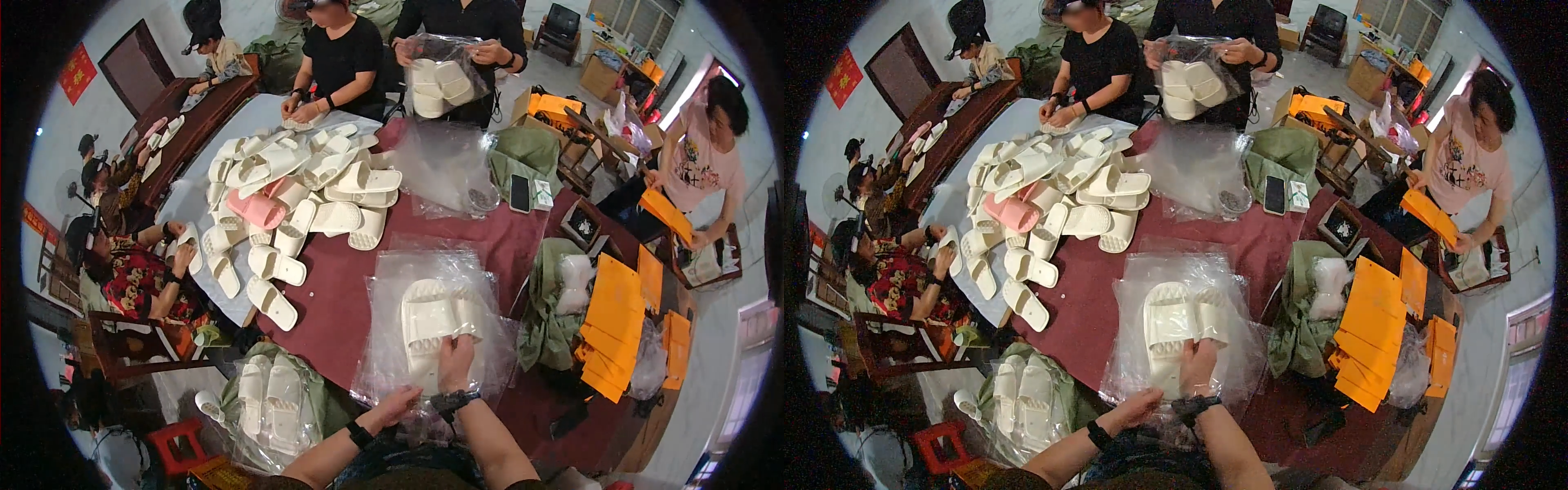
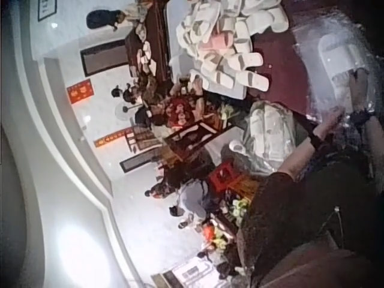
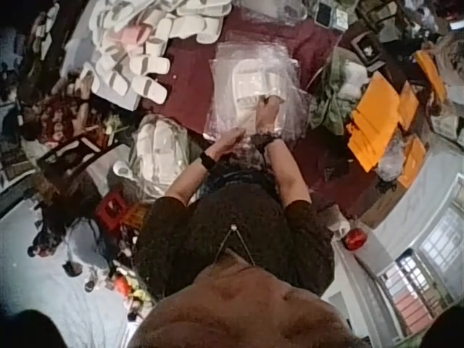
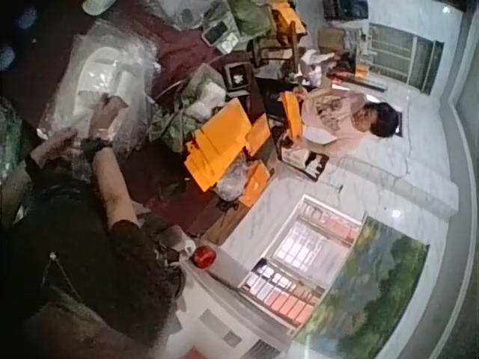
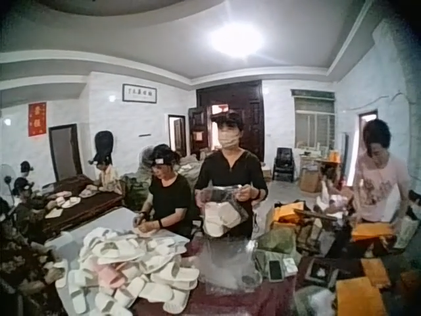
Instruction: Sort and bag pairs of white slippers for packaging in a manufacturing workspace.
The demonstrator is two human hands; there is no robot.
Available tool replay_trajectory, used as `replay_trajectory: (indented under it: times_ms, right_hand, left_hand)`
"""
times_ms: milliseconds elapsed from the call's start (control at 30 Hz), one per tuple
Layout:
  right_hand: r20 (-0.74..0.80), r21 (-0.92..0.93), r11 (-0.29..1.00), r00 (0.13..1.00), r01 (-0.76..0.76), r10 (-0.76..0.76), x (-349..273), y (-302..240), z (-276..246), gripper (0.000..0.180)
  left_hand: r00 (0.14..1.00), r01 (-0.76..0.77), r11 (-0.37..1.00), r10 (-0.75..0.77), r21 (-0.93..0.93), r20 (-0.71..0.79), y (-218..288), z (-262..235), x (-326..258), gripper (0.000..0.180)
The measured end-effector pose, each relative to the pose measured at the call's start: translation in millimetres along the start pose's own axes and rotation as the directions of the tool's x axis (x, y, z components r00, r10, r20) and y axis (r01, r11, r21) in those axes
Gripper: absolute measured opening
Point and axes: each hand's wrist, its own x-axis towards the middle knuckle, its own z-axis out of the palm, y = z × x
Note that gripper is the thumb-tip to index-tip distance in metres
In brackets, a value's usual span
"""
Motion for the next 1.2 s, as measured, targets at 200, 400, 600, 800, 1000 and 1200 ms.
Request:
replay_trajectory:
  times_ms: [200, 400, 600, 800, 1000, 1200]
  right_hand:
    - [0.229, 0.061, 0.992, 0.965, 0.113, -0.124, -3, 15, 25, 0.022]
    - [0.494, 0.092, 0.979, 0.845, 0.183, -0.205, -7, 69, 43, 0.039]
    - [0.459, 0.23, 0.973, 0.878, 0.03, -0.136, -31, 60, 45, 0.058]
    - [0.598, 0.14, 0.982, 0.779, 0.128, -0.187, -27, 68, 30, 0.066]
    - [0.772, -0.25, 0.74, 0.59, 0.625, -0.237, -43, 69, -6, 0.056]
    - [0.865, 0.094, 0.995, 0.491, 0.042, -0.102, -59, 31, -87, 0.034]
  left_hand:
    - [0.926, -0.307, 0.951, 0.294, -0.018, -0.237, -25, -53, 61, 0.051]
    - [0.365, -0.006, 0.4, 0.854, 0.916, -0.371, 11, -27, 42, 0.096]
    - [0.672, 0.045, 0.506, 0.623, 0.861, -0.401, 30, -22, 25, 0.098]
    - [0.765, -0.368, 0.891, 0.453, 0.268, -0.457, 31, -12, 39, 0.072]
    - [0.823, -0.34, 0.938, 0.261, -0.069, -0.504, 40, -23, 48, 0.053]
    - [0.653, -0.533, 0.842, 0.476, 0.089, -0.59, 51, -46, 44, 0.012]
